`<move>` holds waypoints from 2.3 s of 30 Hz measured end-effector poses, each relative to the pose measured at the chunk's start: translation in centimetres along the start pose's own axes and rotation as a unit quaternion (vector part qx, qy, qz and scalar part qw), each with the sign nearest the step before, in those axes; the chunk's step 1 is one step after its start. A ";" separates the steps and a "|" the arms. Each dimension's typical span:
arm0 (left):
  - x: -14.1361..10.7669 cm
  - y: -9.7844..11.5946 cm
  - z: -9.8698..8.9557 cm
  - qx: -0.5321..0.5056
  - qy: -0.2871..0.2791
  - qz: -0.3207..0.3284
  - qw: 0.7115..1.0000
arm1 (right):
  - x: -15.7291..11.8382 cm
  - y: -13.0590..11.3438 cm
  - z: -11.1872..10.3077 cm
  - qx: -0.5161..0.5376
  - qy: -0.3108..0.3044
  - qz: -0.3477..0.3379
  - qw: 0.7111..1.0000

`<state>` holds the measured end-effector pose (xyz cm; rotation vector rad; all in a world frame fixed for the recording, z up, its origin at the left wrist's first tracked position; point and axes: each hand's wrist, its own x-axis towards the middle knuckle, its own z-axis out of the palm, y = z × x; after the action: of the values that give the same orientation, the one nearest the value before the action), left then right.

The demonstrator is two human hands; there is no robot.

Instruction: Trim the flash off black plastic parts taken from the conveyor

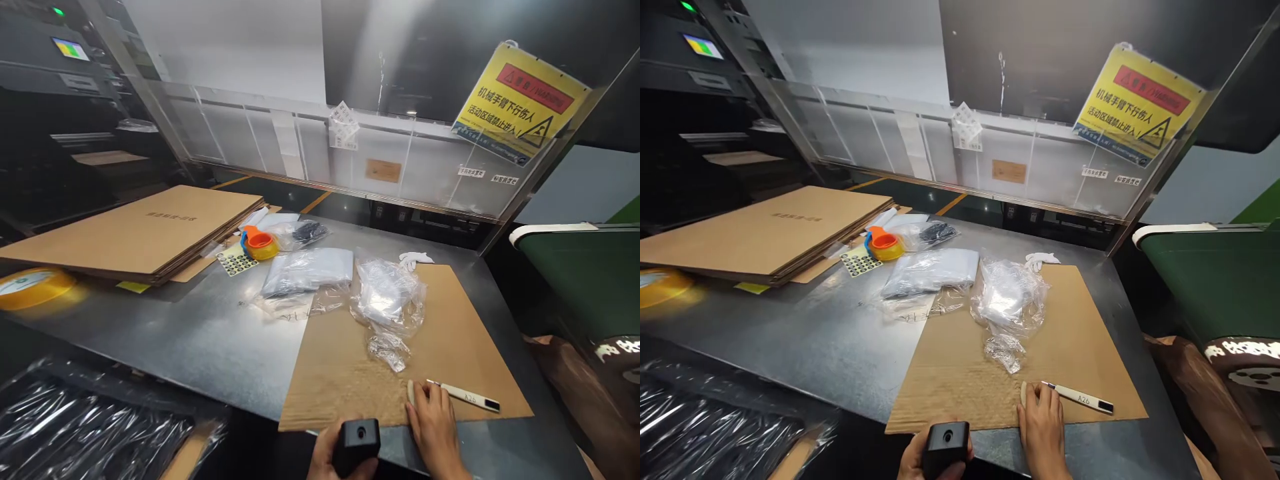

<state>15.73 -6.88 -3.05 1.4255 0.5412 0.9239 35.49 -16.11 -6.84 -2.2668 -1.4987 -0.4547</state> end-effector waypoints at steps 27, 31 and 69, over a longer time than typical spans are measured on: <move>-0.1 0.9 -1.6 0.183 -0.187 0.138 0.955 | 3.1 -7.0 -10.0 0.396 -0.068 -0.191 0.896; -0.2 0.9 -1.2 0.173 -0.180 0.142 0.958 | 3.3 -7.4 -10.4 0.391 -0.059 -0.217 0.893; 1.3 3.5 1.8 -0.337 0.097 -0.324 0.879 | 0.6 -10.5 -6.2 0.527 0.045 0.037 0.848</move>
<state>17.20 -7.24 0.78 0.4594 0.6985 0.6081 25.64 -14.88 0.32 -1.3719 -1.1496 0.2641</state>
